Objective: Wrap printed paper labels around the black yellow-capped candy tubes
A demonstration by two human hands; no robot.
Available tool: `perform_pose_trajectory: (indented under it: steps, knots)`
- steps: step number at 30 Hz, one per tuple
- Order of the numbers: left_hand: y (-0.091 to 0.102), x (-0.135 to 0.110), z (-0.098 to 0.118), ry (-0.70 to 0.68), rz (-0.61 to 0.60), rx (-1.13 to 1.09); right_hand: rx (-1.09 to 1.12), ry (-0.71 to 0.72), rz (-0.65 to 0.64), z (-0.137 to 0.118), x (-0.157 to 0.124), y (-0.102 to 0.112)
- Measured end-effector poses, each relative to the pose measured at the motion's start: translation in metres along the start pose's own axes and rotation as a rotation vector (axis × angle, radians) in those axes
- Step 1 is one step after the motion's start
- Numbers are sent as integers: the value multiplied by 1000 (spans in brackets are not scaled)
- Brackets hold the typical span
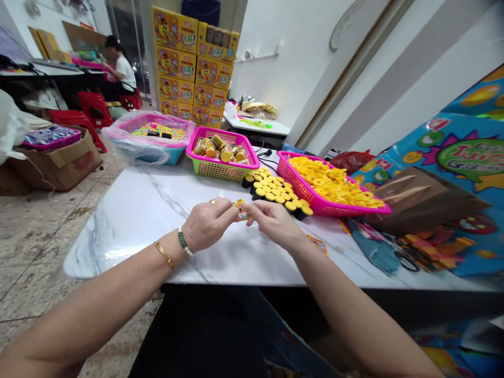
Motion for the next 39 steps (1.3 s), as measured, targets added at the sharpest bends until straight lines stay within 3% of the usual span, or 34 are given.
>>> perform_pose_trajectory:
  steps: [2, 6, 11, 15, 19, 24, 28, 31, 33, 35, 37, 39]
  knots:
    - [1, 0, -4, 58, 44, -59, 185, -50, -86, -3, 13, -17]
    - [12, 0, -21, 307, 230, -218, 416, -132, 100, 6, 33, -33]
    - [14, -1, -31, 516, 240, -412, 445, -63, 180, 13, 35, -42]
    - [10, -1, -30, 492, 286, -515, 354, -15, 177, 16, 29, -45]
    - [4, 0, -33, 503, 276, -559, 162, 123, 185, 12, 25, -45]
    - [0, 0, -43, 733, 213, -743, -88, 299, 178, 11, 23, -57]
    - [-7, -1, -48, 939, 90, -996, -274, 296, 128, 12, 27, -63]
    - [-14, -4, -53, 1096, 46, -1147, -515, 315, 168, 3, 22, -47]
    - [-18, -7, -57, 1185, 16, -1222, -697, 323, 284, -3, 12, -25]
    - [-19, -7, -60, 1210, -28, -1295, -877, 233, 374, 3, 2, -1]
    - [-20, -6, -60, 1199, -80, -1363, -976, 79, 323, 20, -5, 15]
    - [-20, -6, -57, 1201, -143, -1422, -927, -22, 236, 38, -8, 23]
Point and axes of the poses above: each hand's wrist, its own x-axis towards the middle knuckle, its own y-axis out of the back of the hand, z = x × y, the point moved 4 cm from there along x, towards the middle knuckle, and after that the axes turned 2 degrees about y, right-handed, at the moved point
